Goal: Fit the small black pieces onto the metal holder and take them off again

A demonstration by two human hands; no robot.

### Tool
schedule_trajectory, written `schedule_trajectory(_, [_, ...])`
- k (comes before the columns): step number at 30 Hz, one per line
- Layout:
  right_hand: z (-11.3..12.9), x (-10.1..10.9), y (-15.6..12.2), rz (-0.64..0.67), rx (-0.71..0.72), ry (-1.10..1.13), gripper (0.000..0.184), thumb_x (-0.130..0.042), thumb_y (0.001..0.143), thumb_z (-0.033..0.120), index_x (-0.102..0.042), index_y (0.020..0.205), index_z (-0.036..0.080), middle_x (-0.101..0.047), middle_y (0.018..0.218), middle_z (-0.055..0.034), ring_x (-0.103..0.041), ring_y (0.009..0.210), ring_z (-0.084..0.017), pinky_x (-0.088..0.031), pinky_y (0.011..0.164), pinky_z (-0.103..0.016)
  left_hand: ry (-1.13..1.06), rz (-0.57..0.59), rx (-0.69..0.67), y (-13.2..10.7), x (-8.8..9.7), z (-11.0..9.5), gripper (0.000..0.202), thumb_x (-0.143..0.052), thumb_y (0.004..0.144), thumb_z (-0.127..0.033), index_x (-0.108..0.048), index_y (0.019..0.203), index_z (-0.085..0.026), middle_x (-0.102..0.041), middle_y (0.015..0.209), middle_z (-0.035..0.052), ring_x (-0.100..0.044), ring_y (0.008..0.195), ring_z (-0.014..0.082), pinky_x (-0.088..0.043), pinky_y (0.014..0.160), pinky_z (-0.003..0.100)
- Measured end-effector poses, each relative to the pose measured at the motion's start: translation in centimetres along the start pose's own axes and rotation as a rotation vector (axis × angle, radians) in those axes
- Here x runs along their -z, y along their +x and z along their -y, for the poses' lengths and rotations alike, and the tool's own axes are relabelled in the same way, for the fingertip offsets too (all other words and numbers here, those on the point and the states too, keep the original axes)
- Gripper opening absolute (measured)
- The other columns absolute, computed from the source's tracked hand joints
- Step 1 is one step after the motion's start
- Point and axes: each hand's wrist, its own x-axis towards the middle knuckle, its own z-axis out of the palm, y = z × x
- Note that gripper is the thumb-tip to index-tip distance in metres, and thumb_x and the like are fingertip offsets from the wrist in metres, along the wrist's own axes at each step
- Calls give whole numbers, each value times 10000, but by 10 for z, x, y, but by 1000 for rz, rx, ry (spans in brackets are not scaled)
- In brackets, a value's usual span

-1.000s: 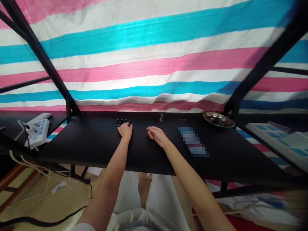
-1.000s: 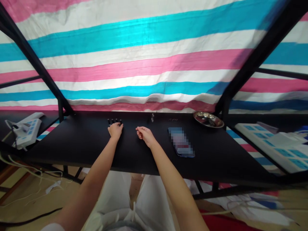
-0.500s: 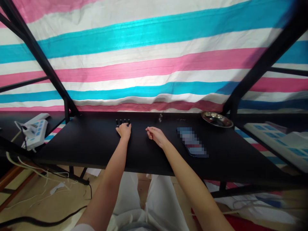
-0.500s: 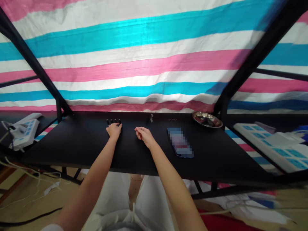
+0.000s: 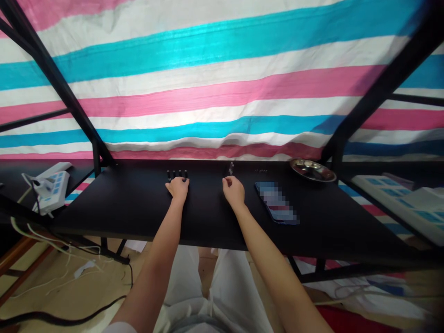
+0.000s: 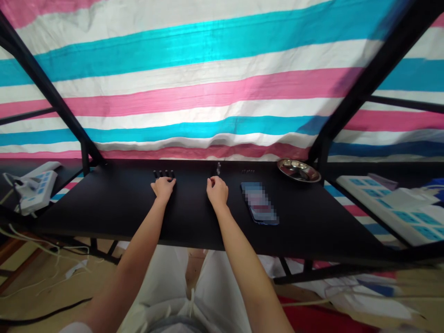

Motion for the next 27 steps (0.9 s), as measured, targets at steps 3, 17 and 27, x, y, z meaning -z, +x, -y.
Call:
schedule_trajectory(3, [-3,0,1,22,-2,-212,346,-404,821,313,-578,1070,149,-598,1073,-128,-493,1012,-251,-341,854,-384,-4,-4,-67,-7,6,-2,293,-512,786,-418,-712,850,-214,-696,822,80,-599,839,249,-309,807,375])
schedule_trajectory(17, [-10,-16,6,262,-64,-522,562,-209,905,411,-256,1403,154,-194,1478,-117,-89,1355,-288,-63,1045,-556,138,120,-702,-35,-22,-73,571,-412,862,-311,-237,1395,-206,-503,1201,127,-467,1052,250,-358,845,371])
schedule_trajectory(27, [-8,-12,8,326,-71,-557,560,-180,909,397,-222,1413,157,-181,1482,-111,-81,1359,-272,-71,1050,-544,250,231,-725,-10,-46,-107,689,-457,826,-229,-111,1419,-286,-435,1240,122,-415,1096,272,-346,879,433])
